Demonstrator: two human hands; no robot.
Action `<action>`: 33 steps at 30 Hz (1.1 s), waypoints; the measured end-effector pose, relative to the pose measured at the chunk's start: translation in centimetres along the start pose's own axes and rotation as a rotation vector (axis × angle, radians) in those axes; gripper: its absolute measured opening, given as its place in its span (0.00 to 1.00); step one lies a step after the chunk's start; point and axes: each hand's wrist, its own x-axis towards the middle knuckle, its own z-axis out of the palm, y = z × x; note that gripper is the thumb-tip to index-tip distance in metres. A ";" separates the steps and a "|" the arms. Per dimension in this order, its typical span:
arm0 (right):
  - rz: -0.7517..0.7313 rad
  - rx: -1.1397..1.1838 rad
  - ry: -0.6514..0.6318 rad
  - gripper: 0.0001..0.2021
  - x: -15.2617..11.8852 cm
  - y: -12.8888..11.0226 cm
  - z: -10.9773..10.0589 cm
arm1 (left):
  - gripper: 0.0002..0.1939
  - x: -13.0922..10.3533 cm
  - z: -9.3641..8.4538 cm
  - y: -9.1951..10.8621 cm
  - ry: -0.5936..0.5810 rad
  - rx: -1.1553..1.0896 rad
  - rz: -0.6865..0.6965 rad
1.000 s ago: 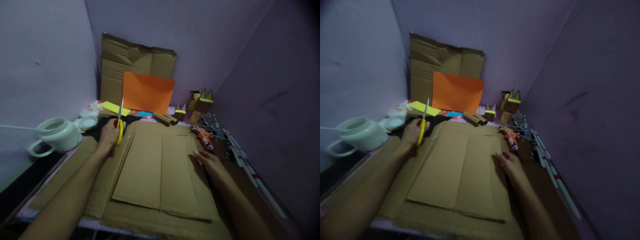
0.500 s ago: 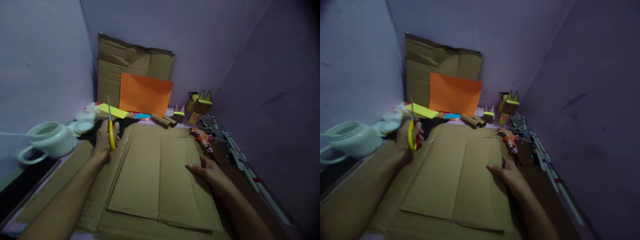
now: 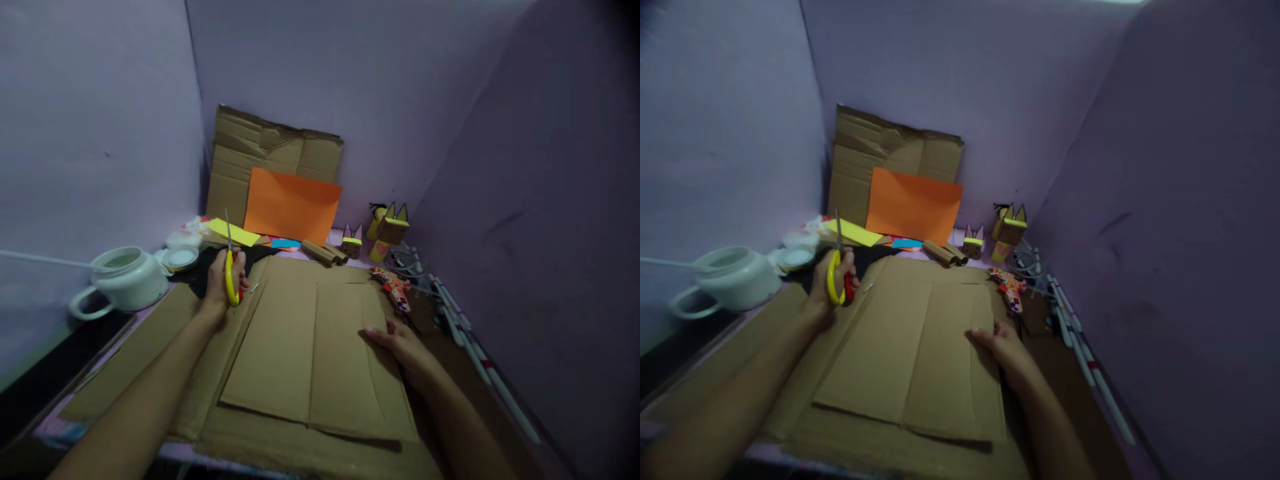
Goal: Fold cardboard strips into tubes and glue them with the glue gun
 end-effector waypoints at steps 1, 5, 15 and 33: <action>0.003 0.005 -0.003 0.19 0.0 0.0 0.0 | 0.17 0.0 0.1 0.0 -0.002 -0.018 -0.007; 0.041 0.031 -0.032 0.20 -0.1 -0.2 -0.2 | 0.16 -0.2 0.3 0.3 -0.003 -0.070 -0.028; 0.150 0.115 -0.158 0.15 -0.8 -0.6 0.1 | 0.11 -0.7 0.7 0.8 -0.007 -0.085 -0.049; 0.193 0.204 -0.248 0.24 -1.2 0.1 2.2 | 0.13 -3.6 2.5 2.8 -0.097 -0.277 0.070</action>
